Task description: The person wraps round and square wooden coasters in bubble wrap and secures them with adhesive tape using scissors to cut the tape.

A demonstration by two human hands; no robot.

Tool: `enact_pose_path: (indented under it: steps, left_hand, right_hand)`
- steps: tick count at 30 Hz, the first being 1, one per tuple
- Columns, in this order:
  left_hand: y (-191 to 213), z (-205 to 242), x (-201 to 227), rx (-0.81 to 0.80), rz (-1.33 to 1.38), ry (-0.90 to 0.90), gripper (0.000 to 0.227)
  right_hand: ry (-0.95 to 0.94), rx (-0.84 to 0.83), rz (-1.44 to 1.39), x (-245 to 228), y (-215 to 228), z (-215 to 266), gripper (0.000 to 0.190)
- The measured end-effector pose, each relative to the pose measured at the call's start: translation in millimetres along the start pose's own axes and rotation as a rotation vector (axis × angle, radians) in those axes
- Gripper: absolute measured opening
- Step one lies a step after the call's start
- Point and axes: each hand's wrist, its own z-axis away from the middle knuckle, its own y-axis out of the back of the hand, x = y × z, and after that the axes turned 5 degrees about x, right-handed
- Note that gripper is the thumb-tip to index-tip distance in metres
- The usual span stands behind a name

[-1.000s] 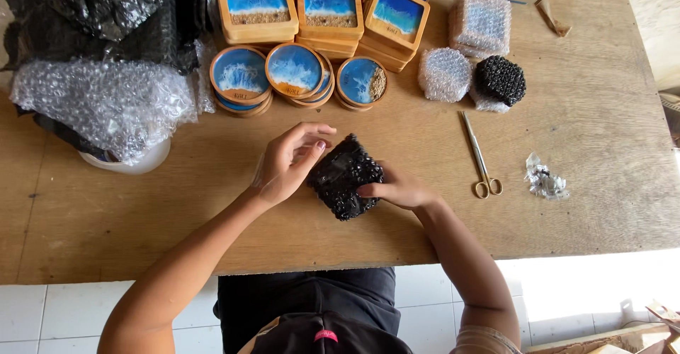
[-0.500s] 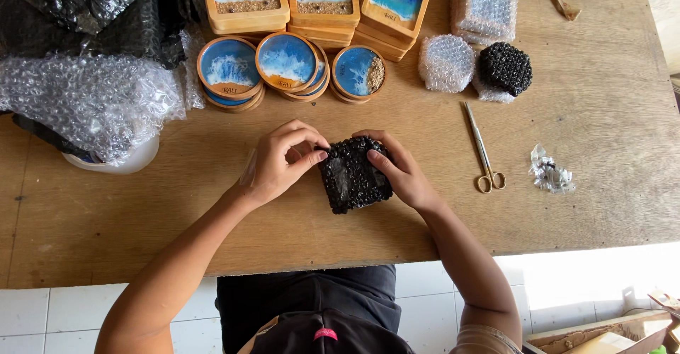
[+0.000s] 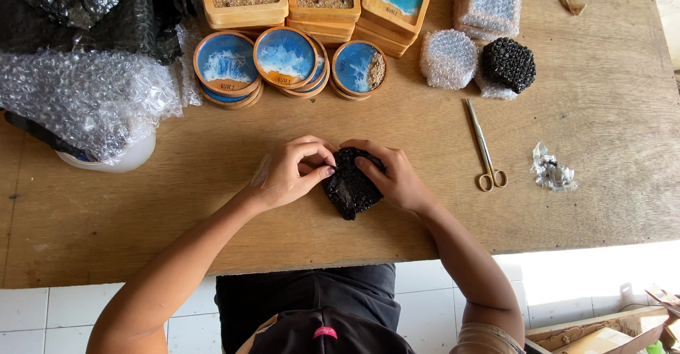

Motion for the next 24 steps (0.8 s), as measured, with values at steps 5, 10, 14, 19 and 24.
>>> enact_pose_path:
  steps: [5,10,14,19,24]
  left_hand:
    - [-2.0,-0.6,-14.5,0.017,0.08,0.058,0.032]
    - [-0.9,-1.3,-14.0,0.036,0.031,0.019,0.031]
    - [-7.3,-3.5,-27.3,0.065,0.023,0.01,0.028]
    - [-5.5,0.5,-11.4,0.091,-0.084,0.005,0.022]
    - [0.9,12.8,22.4,0.111,0.282,-0.032,0.017]
  right_hand:
    - [0.174,0.108,0.169,12.2,-8.7,-0.6,0.028]
    - [0.248,0.182,0.223,14.2,-14.1,-3.6,0.027]
    - [0.371,0.339,0.369,-10.1,-18.0,-1.7,0.023]
    - [0.379,0.207,0.238,-53.0,-36.6,2.7,0.025]
    - [0.394,0.181,0.143,-60.7,-56.1,-4.4,0.013]
